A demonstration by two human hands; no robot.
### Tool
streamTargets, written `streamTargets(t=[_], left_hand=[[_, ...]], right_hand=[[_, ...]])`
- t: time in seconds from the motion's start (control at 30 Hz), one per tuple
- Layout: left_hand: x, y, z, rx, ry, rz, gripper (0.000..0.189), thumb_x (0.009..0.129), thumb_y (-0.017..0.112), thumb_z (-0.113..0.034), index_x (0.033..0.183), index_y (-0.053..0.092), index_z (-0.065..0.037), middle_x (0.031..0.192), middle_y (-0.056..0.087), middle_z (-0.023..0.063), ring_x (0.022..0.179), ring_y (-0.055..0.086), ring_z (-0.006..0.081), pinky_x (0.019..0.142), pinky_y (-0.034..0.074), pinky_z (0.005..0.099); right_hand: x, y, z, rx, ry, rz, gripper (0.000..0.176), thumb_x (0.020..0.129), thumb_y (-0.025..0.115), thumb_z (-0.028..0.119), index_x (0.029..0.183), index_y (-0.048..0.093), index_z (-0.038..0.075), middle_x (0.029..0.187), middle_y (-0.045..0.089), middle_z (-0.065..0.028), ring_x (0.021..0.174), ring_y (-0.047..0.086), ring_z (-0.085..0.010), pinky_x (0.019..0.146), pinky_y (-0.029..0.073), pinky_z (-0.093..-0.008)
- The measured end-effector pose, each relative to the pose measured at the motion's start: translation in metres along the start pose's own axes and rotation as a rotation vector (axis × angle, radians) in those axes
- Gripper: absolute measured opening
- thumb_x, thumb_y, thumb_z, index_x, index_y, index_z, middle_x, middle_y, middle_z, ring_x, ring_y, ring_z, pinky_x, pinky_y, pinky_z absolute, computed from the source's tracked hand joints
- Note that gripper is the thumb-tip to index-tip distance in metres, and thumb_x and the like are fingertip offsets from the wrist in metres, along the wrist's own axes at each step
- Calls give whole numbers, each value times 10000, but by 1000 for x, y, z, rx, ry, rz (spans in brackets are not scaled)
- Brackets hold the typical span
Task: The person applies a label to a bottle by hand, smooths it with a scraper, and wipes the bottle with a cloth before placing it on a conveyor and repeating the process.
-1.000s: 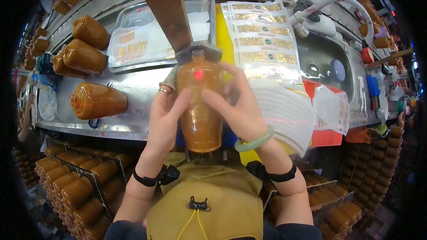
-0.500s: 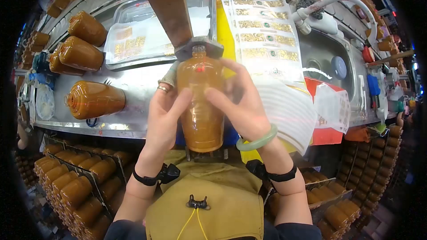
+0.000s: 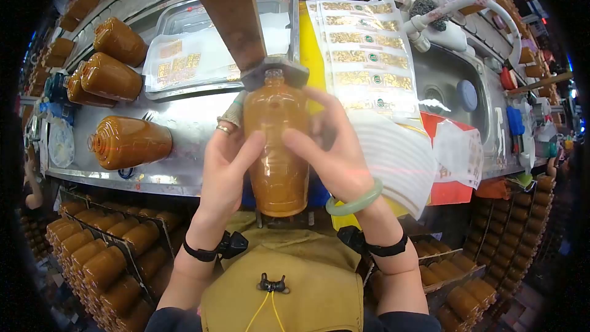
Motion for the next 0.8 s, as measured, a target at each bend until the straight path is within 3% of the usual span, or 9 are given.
streamTargets(t=[0.33, 0.6, 0.8], left_hand=[[1, -2, 0, -7, -2, -2, 688, 999, 670, -108, 1551, 293, 54, 1449, 506, 160, 1302, 535, 193, 1081, 469, 337], [7, -1, -1, 21, 3, -55, 698, 990, 700, -146, 1538, 325, 70, 1389, 557, 152, 1222, 585, 173, 1002, 516, 315], [7, -1, 0, 5, -3, -43, 702, 995, 690, -138, 1548, 310, 68, 1407, 546, 160, 1234, 580, 182, 1024, 504, 323]], right_hand=[[0, 0, 1, -4, -18, 6, 650, 926, 744, 70, 1480, 405, 21, 947, 555, 9, 889, 540, -79, 776, 445, -232], [3, 4, 6, 38, -13, -21, 640, 933, 738, 79, 1468, 396, -3, 985, 606, -32, 926, 587, -101, 817, 479, -252], [3, 2, 4, -13, -1, -22, 641, 934, 741, 90, 1467, 396, -2, 983, 604, -28, 914, 581, -92, 801, 473, -247]])
Point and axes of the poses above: each hand's wrist, its own x-axis towards the middle knuckle, its own y-axis out of the palm, z = x × y, the point moved 9 cm from there along x, towards the middle knuckle
